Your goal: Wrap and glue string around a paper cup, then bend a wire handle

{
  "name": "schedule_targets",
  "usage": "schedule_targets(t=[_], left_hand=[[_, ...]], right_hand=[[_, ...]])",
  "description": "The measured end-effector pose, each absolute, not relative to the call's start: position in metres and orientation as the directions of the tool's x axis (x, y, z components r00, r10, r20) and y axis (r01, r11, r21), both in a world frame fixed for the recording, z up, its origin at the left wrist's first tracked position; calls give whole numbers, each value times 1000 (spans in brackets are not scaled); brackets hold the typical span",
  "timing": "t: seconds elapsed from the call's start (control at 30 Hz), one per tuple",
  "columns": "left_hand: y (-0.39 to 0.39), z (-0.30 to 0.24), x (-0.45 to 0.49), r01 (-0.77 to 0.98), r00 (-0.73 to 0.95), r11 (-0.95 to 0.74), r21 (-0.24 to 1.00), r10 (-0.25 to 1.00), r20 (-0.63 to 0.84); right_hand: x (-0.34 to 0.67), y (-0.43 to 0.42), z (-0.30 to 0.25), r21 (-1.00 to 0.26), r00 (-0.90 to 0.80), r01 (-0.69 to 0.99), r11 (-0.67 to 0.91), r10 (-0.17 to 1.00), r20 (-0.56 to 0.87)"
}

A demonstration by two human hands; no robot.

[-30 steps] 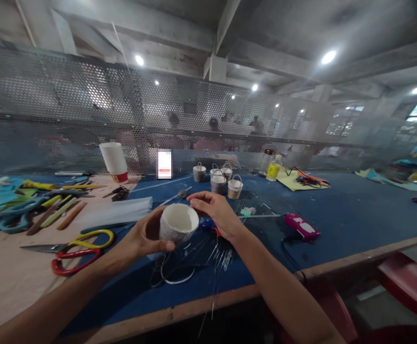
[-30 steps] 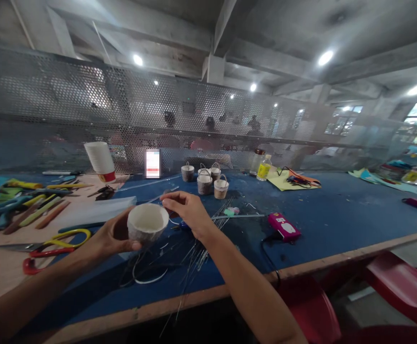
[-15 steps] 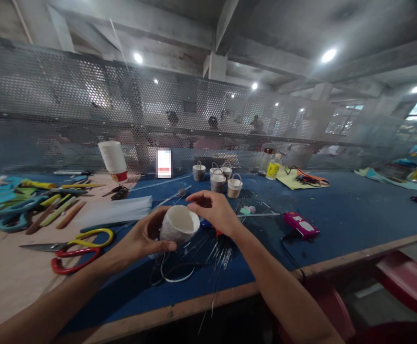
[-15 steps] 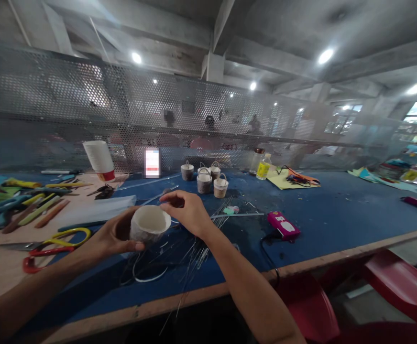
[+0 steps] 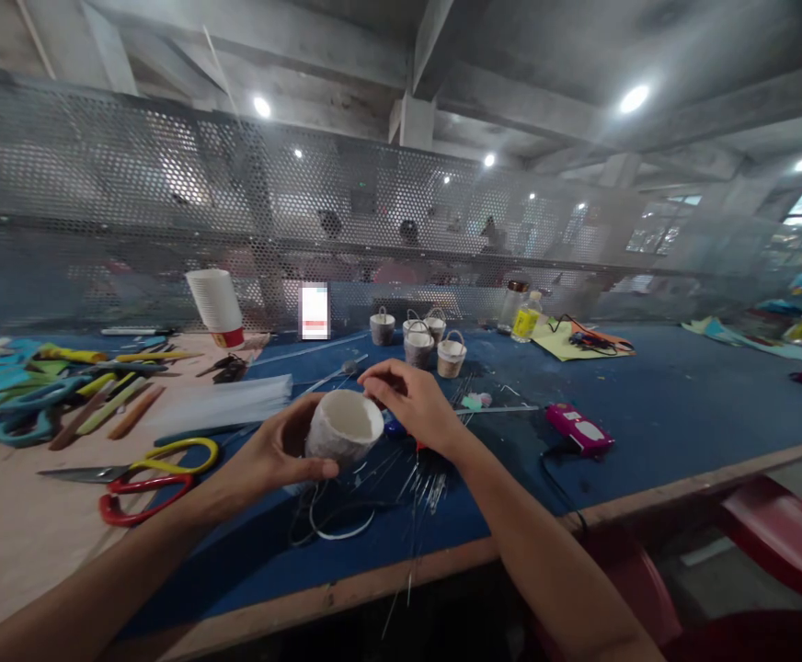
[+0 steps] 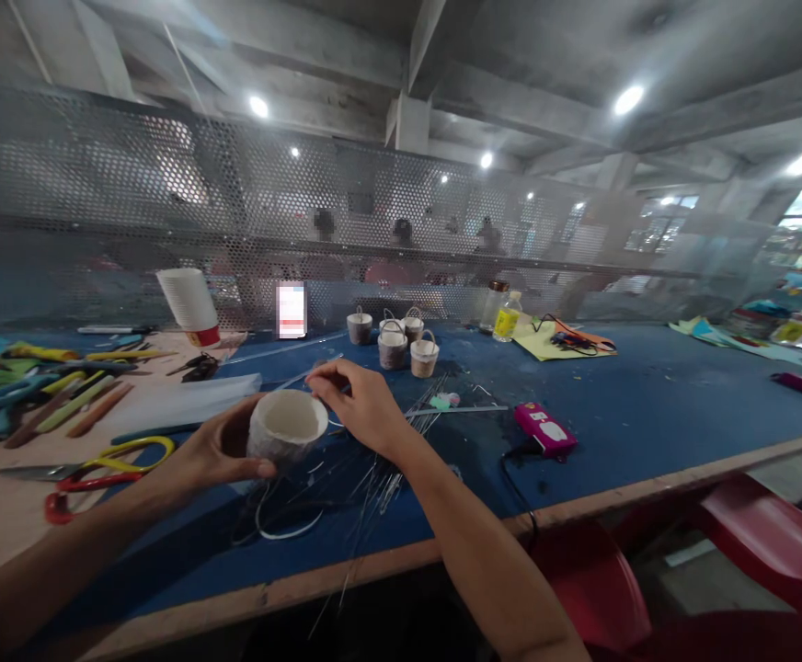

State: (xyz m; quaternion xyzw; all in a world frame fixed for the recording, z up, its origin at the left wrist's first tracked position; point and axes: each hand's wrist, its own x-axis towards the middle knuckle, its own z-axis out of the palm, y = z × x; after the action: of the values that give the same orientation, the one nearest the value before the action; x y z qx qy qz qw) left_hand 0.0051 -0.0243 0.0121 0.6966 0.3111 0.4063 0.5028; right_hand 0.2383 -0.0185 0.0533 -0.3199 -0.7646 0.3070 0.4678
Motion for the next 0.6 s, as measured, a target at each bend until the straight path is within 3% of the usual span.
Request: schedule_targets(t=[0.1,0.3,0.6], left_hand=[[-25,15,5,22,473,-294,955,845,249],[-25,16,5,41,461,-301,953,852,249],[-23,10,3,75,465,-326,942,848,256]], right_hand=[[238,-15,51,-828,-320,125,546,813,487],[239,-12,50,-865,-369,142,481,837,405],[243,-16,49,-693,-416,292,659,740,529]])
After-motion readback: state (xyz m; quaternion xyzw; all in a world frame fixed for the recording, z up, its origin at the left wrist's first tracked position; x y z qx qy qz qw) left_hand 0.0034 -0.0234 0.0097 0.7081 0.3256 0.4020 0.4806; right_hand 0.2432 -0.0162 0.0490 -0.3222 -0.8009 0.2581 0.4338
